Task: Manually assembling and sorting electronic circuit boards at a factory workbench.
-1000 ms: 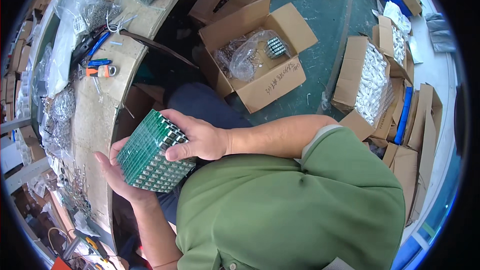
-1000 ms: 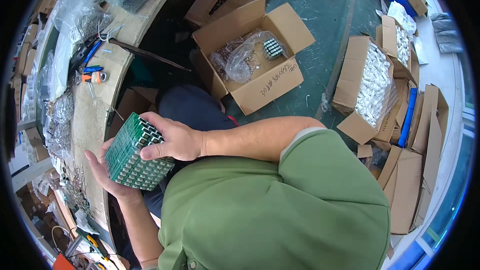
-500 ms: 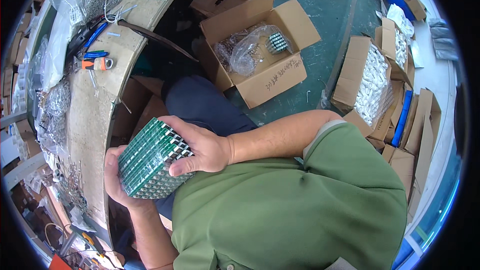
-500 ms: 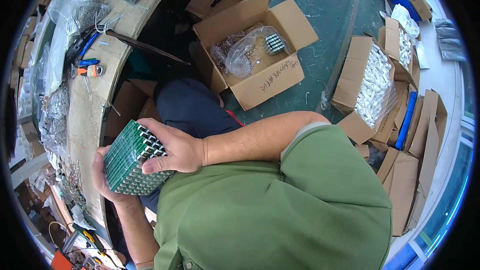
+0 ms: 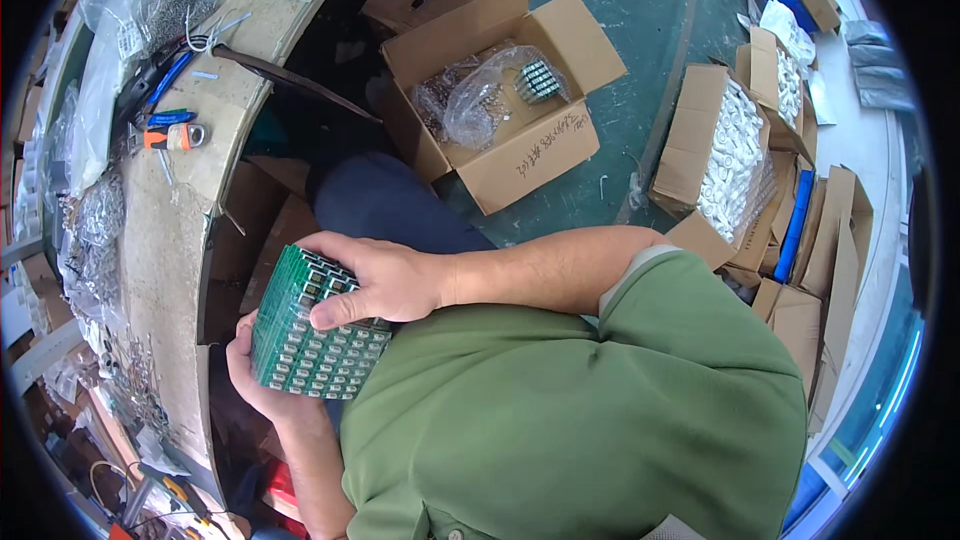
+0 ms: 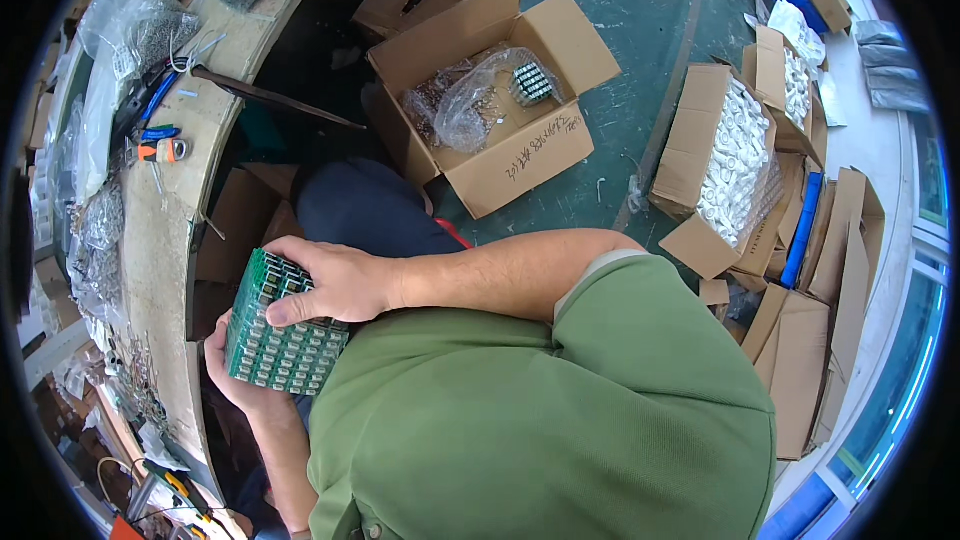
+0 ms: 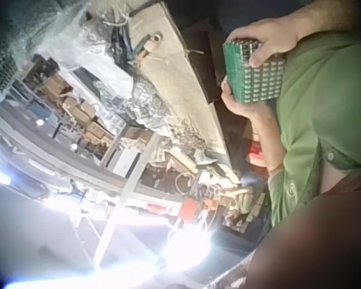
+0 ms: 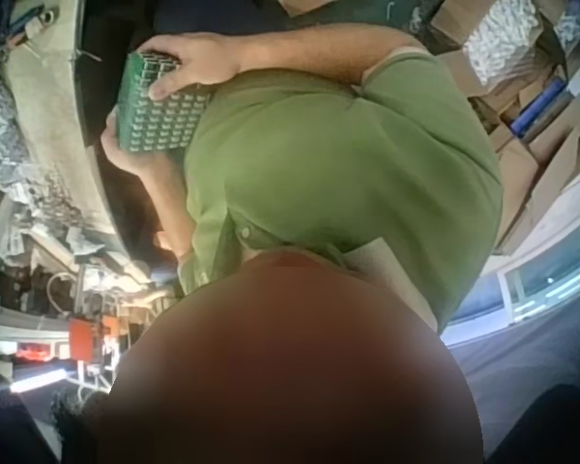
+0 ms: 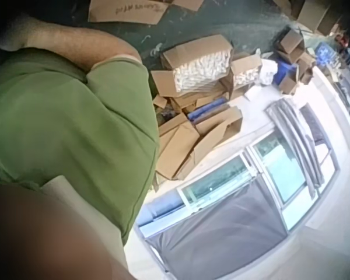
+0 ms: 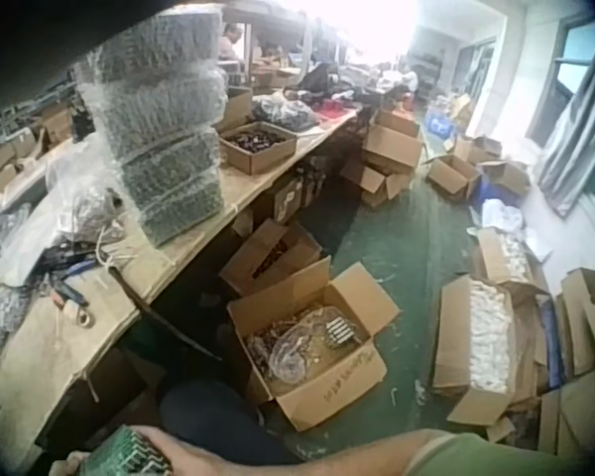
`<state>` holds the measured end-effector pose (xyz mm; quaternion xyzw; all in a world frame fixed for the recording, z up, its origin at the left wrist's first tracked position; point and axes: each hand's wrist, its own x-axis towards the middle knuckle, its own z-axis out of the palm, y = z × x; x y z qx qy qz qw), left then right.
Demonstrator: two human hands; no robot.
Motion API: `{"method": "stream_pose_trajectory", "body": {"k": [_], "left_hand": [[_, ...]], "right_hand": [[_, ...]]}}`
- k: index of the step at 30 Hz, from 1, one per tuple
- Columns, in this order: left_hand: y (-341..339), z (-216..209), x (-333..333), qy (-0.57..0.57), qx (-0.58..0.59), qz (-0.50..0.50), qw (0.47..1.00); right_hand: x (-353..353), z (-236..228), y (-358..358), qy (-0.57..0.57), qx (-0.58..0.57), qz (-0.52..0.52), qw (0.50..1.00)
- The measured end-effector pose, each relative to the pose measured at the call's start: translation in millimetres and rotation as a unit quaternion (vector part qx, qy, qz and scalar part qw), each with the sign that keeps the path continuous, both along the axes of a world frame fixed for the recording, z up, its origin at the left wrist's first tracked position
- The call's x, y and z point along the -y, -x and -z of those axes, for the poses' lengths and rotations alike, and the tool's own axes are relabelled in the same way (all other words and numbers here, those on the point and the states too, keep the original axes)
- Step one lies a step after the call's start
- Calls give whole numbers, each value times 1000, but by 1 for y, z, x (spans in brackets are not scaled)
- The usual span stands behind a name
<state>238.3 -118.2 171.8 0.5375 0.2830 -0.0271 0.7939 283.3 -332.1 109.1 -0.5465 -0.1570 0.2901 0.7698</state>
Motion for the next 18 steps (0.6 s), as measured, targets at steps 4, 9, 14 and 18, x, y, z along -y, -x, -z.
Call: {"method": "stream_pose_trajectory", "body": {"k": [4,9,14,18], "left_hand": [[0,1,0,5,-22,-26,999],[1,0,-7,-22,-22,-31,999],[5,-21,-15,-5,15,-18,1000],[10,-39,-29,21,66,-43,997]], "right_hand": [[-4,7,-3,-114,-100,-21,988],[-9,-13,-6,3,-53,-16,998],[-21,-30,-7,-3,39,16,999],[-43,-45,-15,-19,122,35,992]]}}
